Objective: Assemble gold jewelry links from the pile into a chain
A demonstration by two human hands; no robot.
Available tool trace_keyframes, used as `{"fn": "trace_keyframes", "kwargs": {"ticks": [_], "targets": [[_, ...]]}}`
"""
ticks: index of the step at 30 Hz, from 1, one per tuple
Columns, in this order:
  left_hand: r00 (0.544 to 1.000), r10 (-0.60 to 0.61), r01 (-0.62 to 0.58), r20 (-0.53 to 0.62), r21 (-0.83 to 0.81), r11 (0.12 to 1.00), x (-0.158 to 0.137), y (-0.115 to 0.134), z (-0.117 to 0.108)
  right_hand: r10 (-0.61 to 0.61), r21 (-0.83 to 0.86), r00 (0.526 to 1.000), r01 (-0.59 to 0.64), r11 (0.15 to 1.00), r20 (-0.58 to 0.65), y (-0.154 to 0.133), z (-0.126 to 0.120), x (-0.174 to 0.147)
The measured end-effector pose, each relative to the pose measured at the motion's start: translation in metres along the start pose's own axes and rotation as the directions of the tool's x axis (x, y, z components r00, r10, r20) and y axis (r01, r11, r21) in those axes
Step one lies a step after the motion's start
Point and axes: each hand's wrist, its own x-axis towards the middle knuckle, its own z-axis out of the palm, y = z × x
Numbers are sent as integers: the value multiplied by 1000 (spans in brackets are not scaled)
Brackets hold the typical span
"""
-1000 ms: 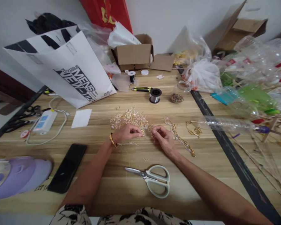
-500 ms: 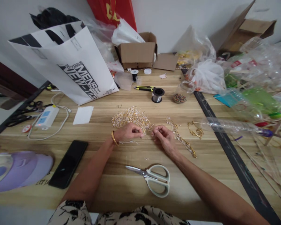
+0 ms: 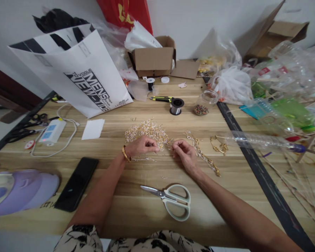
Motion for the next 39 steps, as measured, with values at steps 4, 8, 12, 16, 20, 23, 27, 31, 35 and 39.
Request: {"fn": "trace_keyframes", "kwargs": {"ticks": [4,8,12,16,20,23,27,31,35,39], "targets": [[1000,-9,9,-4,0,1000,1,-1,-1,20,-2,1000,-20,1000,3,-2,0,0],[1000,-12,12,-9,-12,1000,1,-2,-1,7,3,1000,-7,1000,7,-2,0,-1],[1000,-21,21,-15,-18,1000,0,-2,-1,-11,8,1000,11,1000,17,1,0,-1],[999,-23,22,-26,-11,1000,0,-2,-1,-6,-2,1000,6,1000,15,1,0,0],[998,-33,32,-47,-22,999,1,-1,-1,12,-10,1000,-12,1000,13,0,0,-1],[998,-44,43,-52,-26,999,1,-1,-1,18,-7,1000,-18,1000,14,-1,1,-1],[998,-50,49,-45,-24,999,0,0,-1,8,-16,1000,-8,1000,13,-1,1,-1],[999,-43,42,-28,-17,999,-1,2,-1,17,-14,1000,-17,1000,12,-1,0,-1],[999,-53,53,-10,15,998,-1,6,0,10,-14,1000,-10,1000,18,-2,0,-1],[998,-65,66,-18,54,996,-1,12,2,26,-8,1000,-26,1000,16,-1,0,-1]]}}
